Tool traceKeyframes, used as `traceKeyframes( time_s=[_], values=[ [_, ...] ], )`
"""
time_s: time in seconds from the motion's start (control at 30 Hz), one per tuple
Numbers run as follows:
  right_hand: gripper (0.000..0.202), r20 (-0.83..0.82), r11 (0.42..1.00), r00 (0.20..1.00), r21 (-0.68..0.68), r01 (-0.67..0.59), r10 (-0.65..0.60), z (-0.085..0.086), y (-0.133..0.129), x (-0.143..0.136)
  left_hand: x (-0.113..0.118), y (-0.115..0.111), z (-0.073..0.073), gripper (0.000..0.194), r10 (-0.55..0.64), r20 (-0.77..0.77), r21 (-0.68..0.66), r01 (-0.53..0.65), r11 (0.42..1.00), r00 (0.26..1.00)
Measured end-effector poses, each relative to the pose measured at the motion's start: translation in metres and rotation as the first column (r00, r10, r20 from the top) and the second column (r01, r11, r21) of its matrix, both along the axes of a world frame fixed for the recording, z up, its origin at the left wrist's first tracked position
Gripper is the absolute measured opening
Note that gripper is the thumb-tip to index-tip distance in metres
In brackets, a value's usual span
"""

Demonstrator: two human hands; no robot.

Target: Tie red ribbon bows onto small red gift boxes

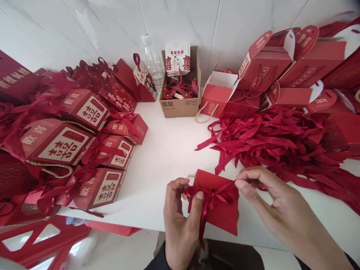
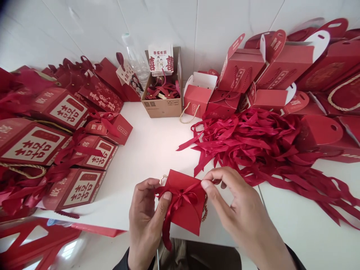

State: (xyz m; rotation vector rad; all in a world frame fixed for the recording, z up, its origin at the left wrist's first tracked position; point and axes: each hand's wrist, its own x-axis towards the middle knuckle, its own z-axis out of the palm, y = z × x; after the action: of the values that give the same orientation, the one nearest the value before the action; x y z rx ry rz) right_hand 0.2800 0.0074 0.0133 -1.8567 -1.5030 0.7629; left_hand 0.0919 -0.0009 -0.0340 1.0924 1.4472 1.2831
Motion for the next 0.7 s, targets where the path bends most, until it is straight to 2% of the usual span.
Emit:
traceKeyframes(
  time_s=[0.13, 0.27, 0.4, 0.5, 0.6, 0.7],
  values=[
    [0.037, -0.017, 0.992, 0.994, -0.069, 0.105, -0.106, 0.003, 0.004, 0.003, -0.002, 0.000, -0.001, 0.017, -0.042, 0.005, 0.012, 0.041, 0.999, 0.999],
    [0.042, -0.159, 0.976, 0.964, -0.081, 0.201, -0.212, -0.003, 0.007, 0.008, -0.003, -0.001, -0.001, 0.016, -0.068, -0.002, 0.006, 0.068, 0.998, 0.998],
    [0.046, -0.271, 0.964, 0.925, -0.074, 0.256, -0.267, -0.010, 0.013, 0.016, -0.004, -0.001, -0.003, 0.013, -0.077, -0.025, 0.006, 0.077, 0.997, 0.997],
    [0.047, -0.291, 0.953, 0.908, -0.077, 0.293, -0.302, -0.009, 0.017, 0.019, -0.005, 0.000, -0.002, 0.013, -0.085, -0.048, -0.001, 0.085, 0.996, 0.995],
    [0.047, -0.203, 0.940, 0.925, 0.051, 0.338, -0.321, -0.004, 0.012, 0.018, -0.007, 0.000, 0.005, 0.012, -0.097, -0.073, 0.003, 0.097, 0.995, 0.993],
    [0.031, -0.030, 0.895, 0.929, 0.259, 0.364, -0.370, 0.001, -0.003, 0.014, -0.007, 0.001, 0.016, 0.009, -0.101, -0.160, 0.044, 0.109, 0.993, 0.982]
  ],
)
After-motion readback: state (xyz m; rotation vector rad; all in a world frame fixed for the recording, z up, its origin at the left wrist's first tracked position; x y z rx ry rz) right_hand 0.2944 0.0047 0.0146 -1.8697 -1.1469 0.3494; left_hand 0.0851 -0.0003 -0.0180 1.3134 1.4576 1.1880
